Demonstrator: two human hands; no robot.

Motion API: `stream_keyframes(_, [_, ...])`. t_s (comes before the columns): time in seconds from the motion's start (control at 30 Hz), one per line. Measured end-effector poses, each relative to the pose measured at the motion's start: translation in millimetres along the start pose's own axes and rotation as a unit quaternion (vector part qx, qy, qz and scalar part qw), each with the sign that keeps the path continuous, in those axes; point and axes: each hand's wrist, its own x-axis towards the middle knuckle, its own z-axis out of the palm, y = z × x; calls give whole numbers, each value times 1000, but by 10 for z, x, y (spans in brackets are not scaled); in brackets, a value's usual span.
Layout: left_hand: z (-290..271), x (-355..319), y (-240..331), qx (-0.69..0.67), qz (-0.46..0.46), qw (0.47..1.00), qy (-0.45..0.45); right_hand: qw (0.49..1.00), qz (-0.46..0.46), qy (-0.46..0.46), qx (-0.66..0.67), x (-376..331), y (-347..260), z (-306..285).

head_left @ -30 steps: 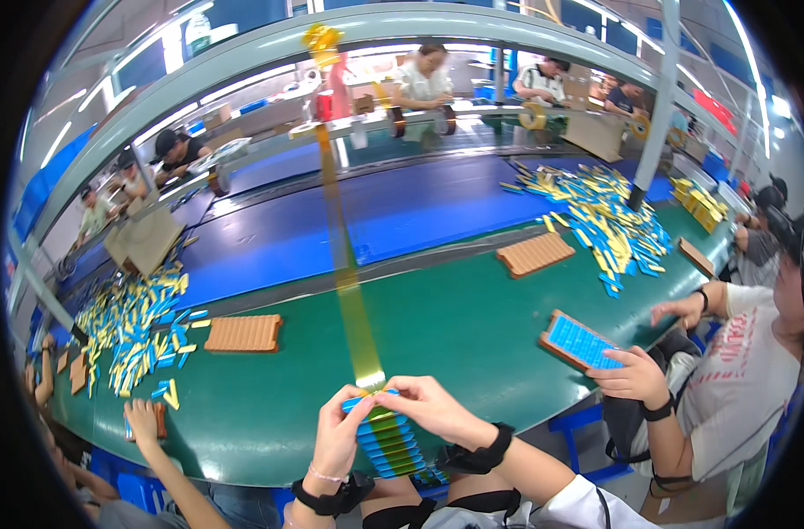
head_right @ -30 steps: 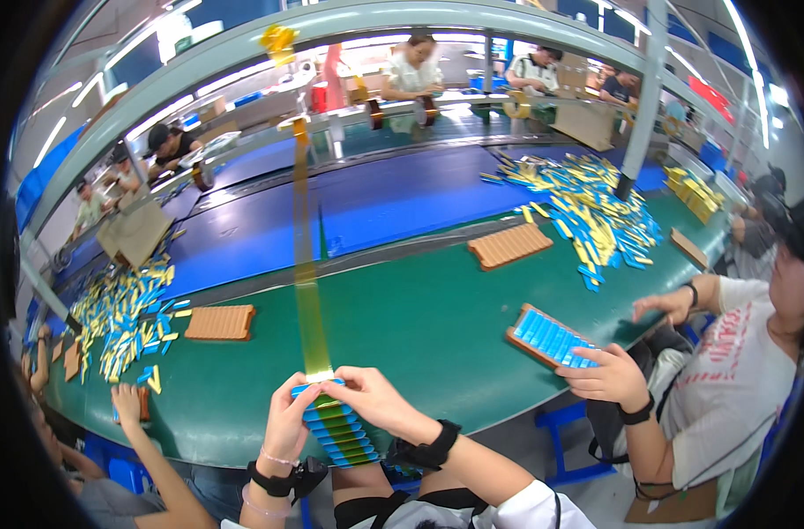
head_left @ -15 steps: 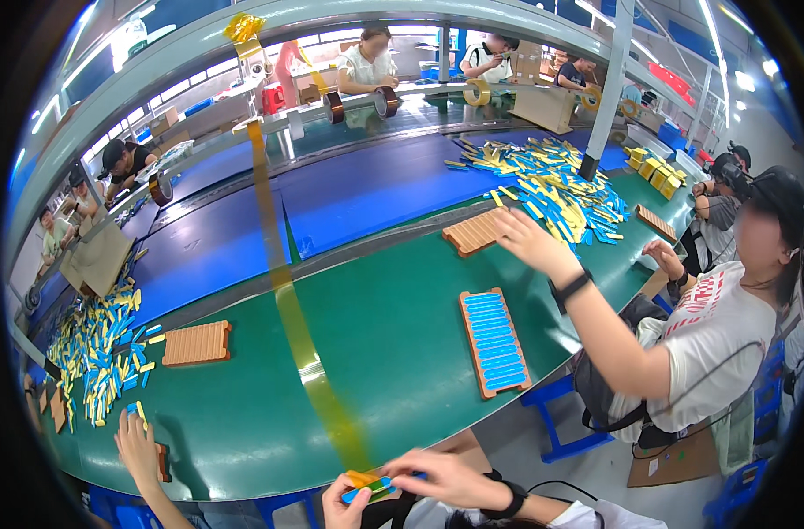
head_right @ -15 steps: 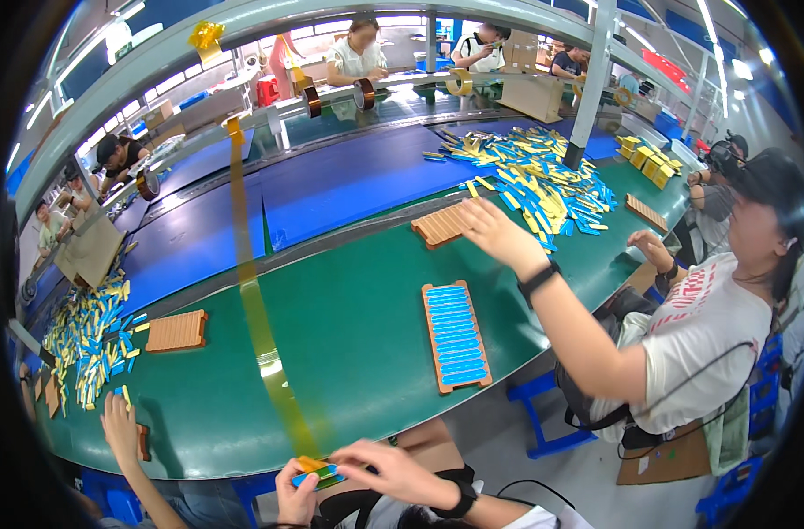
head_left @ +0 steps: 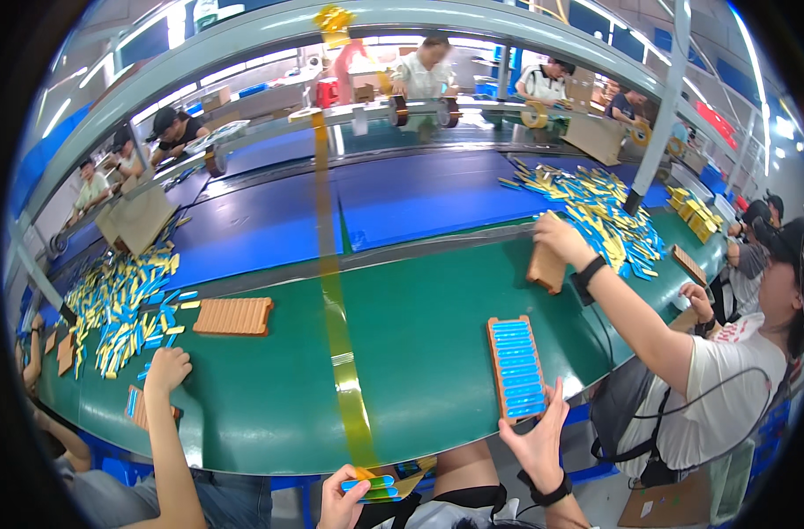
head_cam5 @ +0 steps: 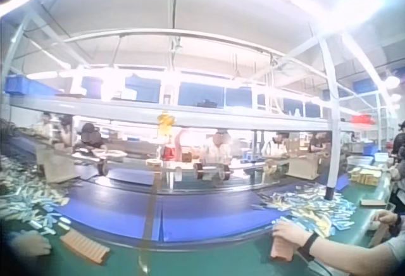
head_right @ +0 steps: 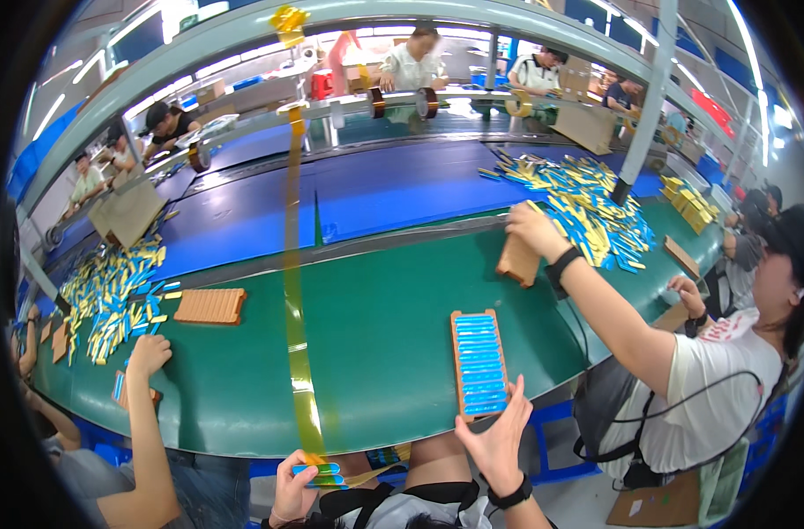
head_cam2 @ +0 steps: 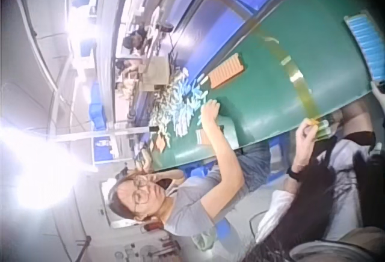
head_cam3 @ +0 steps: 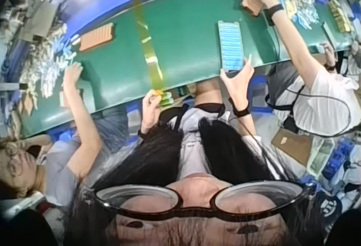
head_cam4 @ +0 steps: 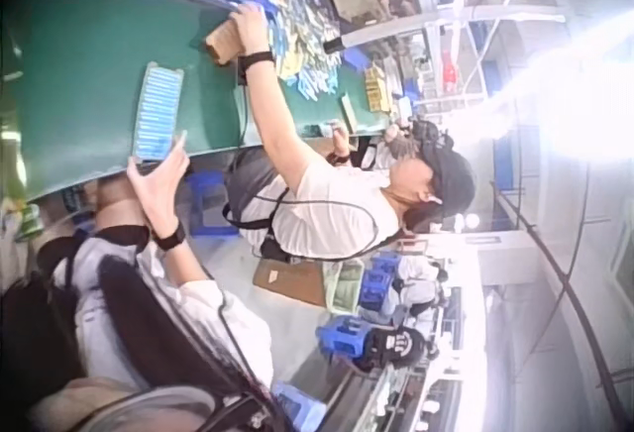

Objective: Assemble small blue and yellow plastic components onto strips for manufacturing.

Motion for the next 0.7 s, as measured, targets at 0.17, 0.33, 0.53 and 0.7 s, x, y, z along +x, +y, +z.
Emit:
stream_keyframes(0.17, [-99,-154,174,-68,-12,998,9,991,-98,-83,20,-374,-430,121])
stream_keyframes(0.33, [-205,-222,332,-142,45,988,48,973,-172,-146,46,-578,-770,466])
stream_keyframes(0.53, [-122,-233,445,-91,50,994,32,965,-203,-152,68,-537,-1099,714])
stream_keyframes(0.7, [94,-247,267,117,97,988,-14,880,-151,-370,258,-407,-1101,314])
